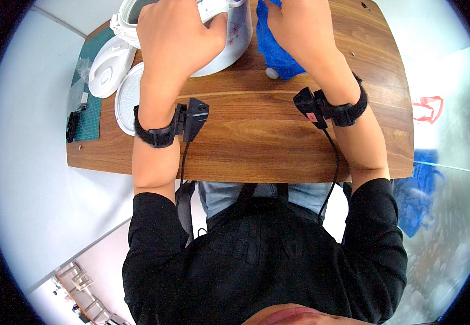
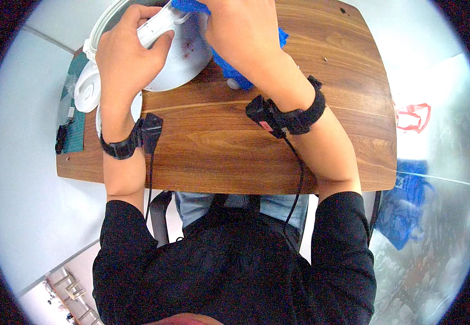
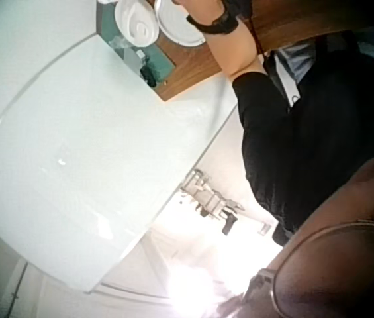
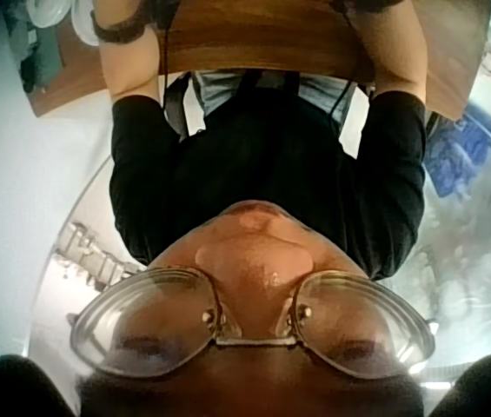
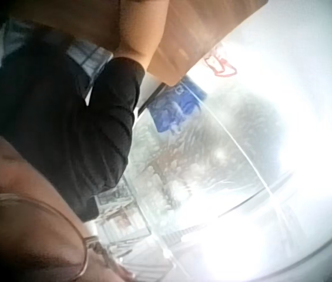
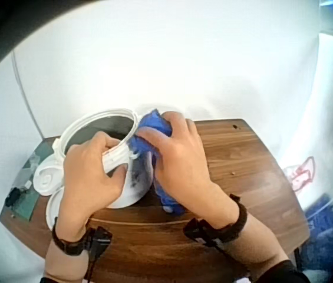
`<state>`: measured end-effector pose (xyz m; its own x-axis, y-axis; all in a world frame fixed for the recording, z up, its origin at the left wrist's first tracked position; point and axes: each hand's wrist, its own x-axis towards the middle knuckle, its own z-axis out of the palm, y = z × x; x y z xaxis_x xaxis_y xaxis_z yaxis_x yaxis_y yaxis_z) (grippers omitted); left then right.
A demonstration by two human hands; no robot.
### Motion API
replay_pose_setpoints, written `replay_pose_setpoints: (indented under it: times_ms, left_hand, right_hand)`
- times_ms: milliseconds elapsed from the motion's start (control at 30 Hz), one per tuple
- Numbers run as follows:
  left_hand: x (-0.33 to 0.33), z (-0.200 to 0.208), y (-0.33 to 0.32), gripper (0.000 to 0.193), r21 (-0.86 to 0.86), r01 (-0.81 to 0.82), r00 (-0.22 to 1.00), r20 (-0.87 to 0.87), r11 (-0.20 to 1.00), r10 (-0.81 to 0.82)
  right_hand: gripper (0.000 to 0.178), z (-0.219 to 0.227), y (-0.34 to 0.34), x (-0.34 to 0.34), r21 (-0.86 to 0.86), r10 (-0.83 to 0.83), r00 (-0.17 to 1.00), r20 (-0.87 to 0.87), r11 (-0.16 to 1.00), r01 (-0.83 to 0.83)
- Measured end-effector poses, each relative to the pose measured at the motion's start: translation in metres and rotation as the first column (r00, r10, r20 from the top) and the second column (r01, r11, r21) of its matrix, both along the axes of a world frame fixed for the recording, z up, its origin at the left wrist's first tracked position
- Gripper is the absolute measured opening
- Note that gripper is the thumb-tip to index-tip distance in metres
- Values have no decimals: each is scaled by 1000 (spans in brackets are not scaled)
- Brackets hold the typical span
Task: The person removes the lid of a white rice cooker, then uses a screwdriver to remove several screws from the lid. After removing the screws, the person wipes the exterior of the rice cooker with a blue cloth.
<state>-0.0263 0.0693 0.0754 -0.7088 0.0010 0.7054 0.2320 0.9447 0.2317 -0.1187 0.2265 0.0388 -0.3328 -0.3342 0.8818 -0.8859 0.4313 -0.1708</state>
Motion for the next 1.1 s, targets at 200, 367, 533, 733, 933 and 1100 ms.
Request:
replay_pose_setpoints:
  times_ms: [200, 367, 533, 733, 933, 1100]
  left_hand:
    - [-6, -11, -15, 29, -49, -3, 999, -43, 999, 1]
    - [-4, -6, -10, 30, 24, -20, 1000, 22, 1000, 19]
    - [-3, -13, -19, 35, -31, -115, 988, 103, 993, 118]
    - [0, -9, -17, 32, -61, -82, 995, 43, 995, 85]
    - [3, 2, -11, 28, 19, -31, 997, 68, 999, 29]
    - [11, 15, -17, 28, 210, -26, 971, 240, 977, -26]
  right_hand:
    - [35, -2, -15, 26, -19, 67, 993, -97, 997, -69]
    - [36, -6, -10, -2, -13, -26, 995, -92, 1000, 25]
    - [35, 2, -10, 23, 53, 8, 998, -54, 999, -5]
    - [34, -1, -6, 6, 46, -21, 998, -60, 999, 24]
    - [33, 15, -3, 26, 118, 44, 998, -40, 992, -39]
    - [37, 19, 6, -3, 48, 13, 999, -42, 999, -11]
